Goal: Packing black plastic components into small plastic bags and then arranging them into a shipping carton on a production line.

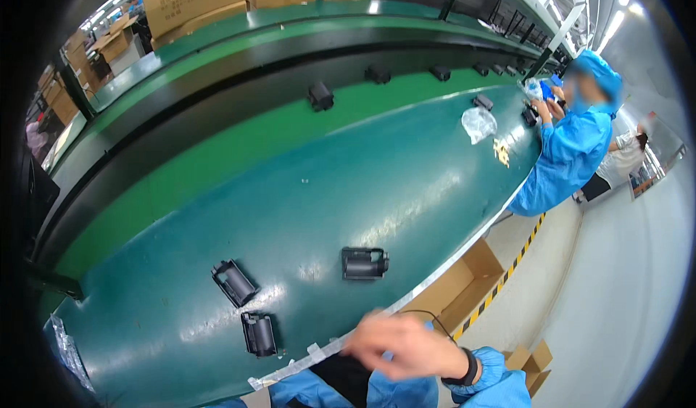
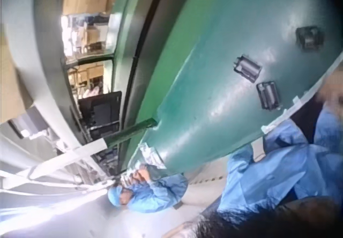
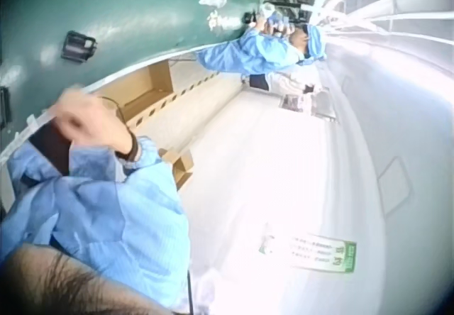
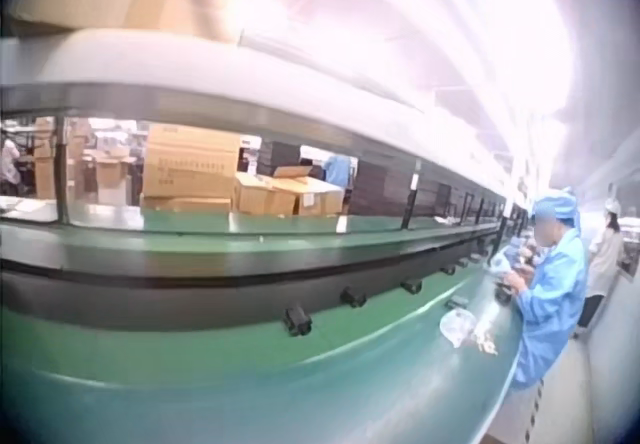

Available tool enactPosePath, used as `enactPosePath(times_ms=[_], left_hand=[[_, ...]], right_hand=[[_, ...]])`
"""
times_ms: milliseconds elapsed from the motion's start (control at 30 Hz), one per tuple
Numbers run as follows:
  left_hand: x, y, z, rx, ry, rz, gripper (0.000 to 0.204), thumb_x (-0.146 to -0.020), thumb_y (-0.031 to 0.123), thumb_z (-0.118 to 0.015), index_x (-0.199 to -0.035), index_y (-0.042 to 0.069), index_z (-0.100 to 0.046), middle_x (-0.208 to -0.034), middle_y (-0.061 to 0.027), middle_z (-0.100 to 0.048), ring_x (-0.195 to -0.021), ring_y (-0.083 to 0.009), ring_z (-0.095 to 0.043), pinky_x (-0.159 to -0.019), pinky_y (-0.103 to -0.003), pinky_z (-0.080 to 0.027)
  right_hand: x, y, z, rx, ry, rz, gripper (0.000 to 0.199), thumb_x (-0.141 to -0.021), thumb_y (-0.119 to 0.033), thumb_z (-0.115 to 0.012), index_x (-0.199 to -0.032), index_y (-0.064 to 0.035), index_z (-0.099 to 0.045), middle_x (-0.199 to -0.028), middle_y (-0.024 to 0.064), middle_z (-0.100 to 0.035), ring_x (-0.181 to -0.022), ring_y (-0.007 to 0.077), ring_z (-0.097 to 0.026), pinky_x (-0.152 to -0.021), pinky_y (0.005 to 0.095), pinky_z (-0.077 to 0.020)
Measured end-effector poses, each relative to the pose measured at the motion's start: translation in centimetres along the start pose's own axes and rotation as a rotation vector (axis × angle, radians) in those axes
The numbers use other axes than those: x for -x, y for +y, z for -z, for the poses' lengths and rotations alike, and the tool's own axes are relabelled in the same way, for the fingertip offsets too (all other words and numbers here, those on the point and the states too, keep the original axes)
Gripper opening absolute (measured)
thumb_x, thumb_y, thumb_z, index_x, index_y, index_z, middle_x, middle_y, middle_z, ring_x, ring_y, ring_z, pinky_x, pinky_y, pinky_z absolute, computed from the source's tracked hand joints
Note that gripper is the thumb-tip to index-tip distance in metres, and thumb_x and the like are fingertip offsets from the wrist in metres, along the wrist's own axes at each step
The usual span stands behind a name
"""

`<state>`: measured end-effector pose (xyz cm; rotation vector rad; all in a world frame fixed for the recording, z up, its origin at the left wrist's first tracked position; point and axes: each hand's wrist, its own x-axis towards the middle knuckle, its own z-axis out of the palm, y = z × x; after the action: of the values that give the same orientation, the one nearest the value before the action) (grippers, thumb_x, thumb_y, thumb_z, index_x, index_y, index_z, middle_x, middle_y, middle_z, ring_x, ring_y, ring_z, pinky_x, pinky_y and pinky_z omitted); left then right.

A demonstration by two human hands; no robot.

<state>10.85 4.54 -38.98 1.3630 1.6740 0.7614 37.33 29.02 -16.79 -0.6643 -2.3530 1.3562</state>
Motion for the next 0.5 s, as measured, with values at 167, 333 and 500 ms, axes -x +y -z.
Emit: enactPosePath(times_ms=[167, 333, 500], left_hand=[[-1.2, 1.7, 0.6, 0.011, 0.018, -0.007, 0.025, -0.092, 0.028, -0.067, -0.085, 0.004, -0.064, -0.085, -0.0153, -0.066, -0.073, -0.0218, -0.063, -0.066, -0.037, -0.049], [0.1, 3.3, 2.8, 0.001, 0.096, 0.079, 0.026, -0.092, 0.028, -0.067, -0.082, 0.004, -0.063, -0.081, -0.0145, -0.066, -0.069, -0.0211, -0.062, -0.063, -0.037, -0.048], [2.9, 5.4, 4.0, 0.005, 0.154, 0.181, 0.028, -0.093, 0.028, -0.068, -0.079, 0.004, -0.062, -0.076, -0.0137, -0.066, -0.066, -0.0203, -0.061, -0.060, -0.037, -0.048]], right_hand=[[-4.6, 5.2, 2.7, 1.057, 0.172, 0.130, 0.029, -0.071, -0.012, -0.076, -0.098, -0.0059, -0.066, -0.098, 0.0065, -0.063, -0.101, 0.0278, -0.058, -0.089, 0.0417, -0.0454], [-9.9, 4.4, 6.9, 0.743, 0.137, 0.090, 0.023, -0.076, -0.008, -0.075, -0.095, -0.0027, -0.063, -0.084, 0.0073, -0.065, -0.087, 0.0286, -0.063, -0.081, 0.0397, -0.0498], [-24.6, 6.9, 11.3, -0.335, 0.117, -0.203, 0.032, -0.086, -0.004, -0.073, -0.112, 0.0016, -0.055, -0.087, 0.0091, -0.071, -0.082, 0.0168, -0.069, -0.071, 0.0328, -0.0553]])
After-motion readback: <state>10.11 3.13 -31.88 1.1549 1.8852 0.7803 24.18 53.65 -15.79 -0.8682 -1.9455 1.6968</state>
